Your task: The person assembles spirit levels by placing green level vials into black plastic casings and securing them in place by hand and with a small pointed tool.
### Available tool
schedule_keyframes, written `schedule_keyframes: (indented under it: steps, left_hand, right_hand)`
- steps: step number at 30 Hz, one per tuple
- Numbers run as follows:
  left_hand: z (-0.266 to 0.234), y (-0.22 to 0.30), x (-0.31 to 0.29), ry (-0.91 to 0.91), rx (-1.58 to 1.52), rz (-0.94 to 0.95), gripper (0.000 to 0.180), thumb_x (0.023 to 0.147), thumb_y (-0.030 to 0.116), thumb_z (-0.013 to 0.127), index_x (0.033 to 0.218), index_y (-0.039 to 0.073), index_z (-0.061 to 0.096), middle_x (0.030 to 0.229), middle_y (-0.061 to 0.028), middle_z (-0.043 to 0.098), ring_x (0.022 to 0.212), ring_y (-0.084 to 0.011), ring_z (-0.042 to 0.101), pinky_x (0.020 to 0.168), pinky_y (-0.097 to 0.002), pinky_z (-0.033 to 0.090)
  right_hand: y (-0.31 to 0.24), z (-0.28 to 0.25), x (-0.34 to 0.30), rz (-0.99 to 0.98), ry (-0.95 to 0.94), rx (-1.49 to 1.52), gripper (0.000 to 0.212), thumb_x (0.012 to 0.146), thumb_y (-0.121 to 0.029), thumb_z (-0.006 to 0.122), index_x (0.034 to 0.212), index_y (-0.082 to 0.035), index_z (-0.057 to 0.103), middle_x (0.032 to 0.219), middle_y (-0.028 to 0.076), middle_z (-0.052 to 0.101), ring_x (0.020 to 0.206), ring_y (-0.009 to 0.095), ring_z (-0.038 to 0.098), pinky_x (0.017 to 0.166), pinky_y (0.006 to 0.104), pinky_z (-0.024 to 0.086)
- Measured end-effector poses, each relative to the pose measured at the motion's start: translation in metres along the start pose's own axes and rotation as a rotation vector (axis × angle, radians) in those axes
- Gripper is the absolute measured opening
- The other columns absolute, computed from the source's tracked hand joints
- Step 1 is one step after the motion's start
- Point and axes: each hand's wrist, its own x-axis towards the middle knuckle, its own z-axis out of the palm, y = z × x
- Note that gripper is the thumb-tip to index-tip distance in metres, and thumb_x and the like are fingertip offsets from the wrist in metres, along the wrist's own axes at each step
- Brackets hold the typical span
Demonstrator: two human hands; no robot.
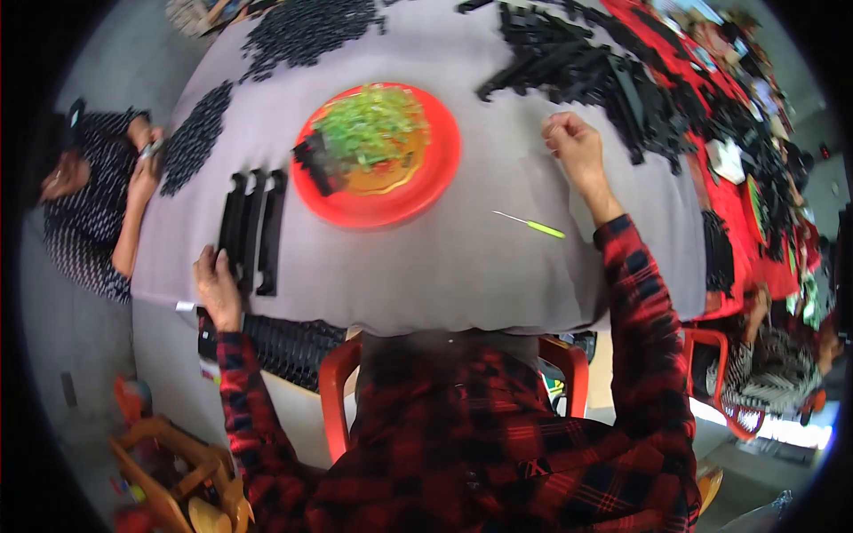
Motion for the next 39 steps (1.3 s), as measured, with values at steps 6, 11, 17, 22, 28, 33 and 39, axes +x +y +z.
schedule_keyframes:
  steps: [6, 11, 17, 22, 28, 33, 39]
  left_hand:
    - [-0.016, 0.100, -0.015, -0.066, 0.371, 0.061, 0.092, 0.076, 0.057, 0.077, 0.140, -0.002, 0.047, 0.131, -0.0238, 0.051, 0.120, -0.0417, 0.053, 0.101, -0.0497, 0.043]
    - [-0.007, 0.101, -0.020, -0.188, 0.596, 0.108, 0.109, 0.067, 0.062, 0.081, 0.147, 0.001, 0.038, 0.128, -0.0220, 0.050, 0.119, -0.0396, 0.052, 0.102, -0.0505, 0.041]
    - [-0.002, 0.095, -0.018, -0.225, 0.545, -0.008, 0.093, 0.075, 0.049, 0.076, 0.145, -0.001, 0.040, 0.121, -0.0199, 0.052, 0.115, -0.0384, 0.053, 0.097, -0.0496, 0.042]
    - [0.013, 0.077, -0.011, -0.146, 0.612, 0.030, 0.081, 0.081, 0.047, 0.071, 0.142, 0.003, 0.041, 0.118, -0.0195, 0.051, 0.114, -0.0387, 0.052, 0.093, -0.0515, 0.043]
    - [0.010, 0.055, -0.005, -0.128, 0.677, 0.033, 0.080, 0.085, 0.048, 0.067, 0.143, 0.002, 0.037, 0.119, -0.0212, 0.049, 0.115, -0.0407, 0.051, 0.092, -0.0554, 0.044]
    - [0.007, 0.044, 0.006, -0.123, 0.722, 0.017, 0.080, 0.086, 0.050, 0.066, 0.144, 0.004, 0.037, 0.119, -0.0206, 0.049, 0.115, -0.0405, 0.052, 0.091, -0.0559, 0.045]
    - [-0.004, 0.063, 0.005, -0.046, 0.719, 0.070, 0.087, 0.082, 0.053, 0.071, 0.147, 0.007, 0.036, 0.130, -0.0229, 0.049, 0.119, -0.0419, 0.051, 0.095, -0.0561, 0.044]
  right_hand:
    - [-0.025, 0.074, 0.067, 0.332, 0.055, -0.142, 0.057, 0.079, -0.053, 0.075, 0.083, 0.003, 0.070, 0.070, 0.008, 0.068, 0.059, 0.016, 0.064, 0.053, 0.0338, 0.053]
    - [-0.024, 0.105, 0.100, 0.515, 0.085, -0.312, 0.059, 0.078, -0.057, 0.073, 0.077, 0.002, 0.073, 0.067, 0.008, 0.069, 0.061, 0.019, 0.066, 0.056, 0.0330, 0.053]
    - [-0.021, 0.113, 0.097, 0.464, 0.150, -0.336, 0.044, 0.077, -0.042, 0.071, 0.078, 0.002, 0.074, 0.068, 0.009, 0.071, 0.068, 0.022, 0.071, 0.067, 0.0347, 0.055]
    - [-0.004, 0.096, 0.112, 0.556, 0.276, -0.147, 0.036, 0.074, -0.032, 0.078, 0.082, 0.002, 0.070, 0.083, 0.008, 0.069, 0.057, 0.016, 0.061, 0.051, 0.0300, 0.051]
    - [-0.029, 0.056, 0.080, 0.567, -0.043, 0.793, 0.021, 0.081, -0.026, 0.071, 0.086, -0.009, 0.059, 0.063, -0.004, 0.049, 0.041, 0.007, 0.036, 0.044, 0.0229, 0.030]
    - [-0.061, 0.021, 0.021, 0.427, -0.241, 0.797, 0.010, 0.087, -0.019, 0.062, 0.090, -0.010, 0.060, 0.067, -0.006, 0.047, 0.045, 0.004, 0.035, 0.046, 0.0217, 0.029]
    - [-0.104, 0.006, -0.079, 0.115, -0.184, 0.210, 0.017, 0.079, -0.016, 0.067, 0.095, -0.009, 0.065, 0.073, -0.008, 0.051, 0.060, 0.002, 0.042, 0.052, 0.0214, 0.035]
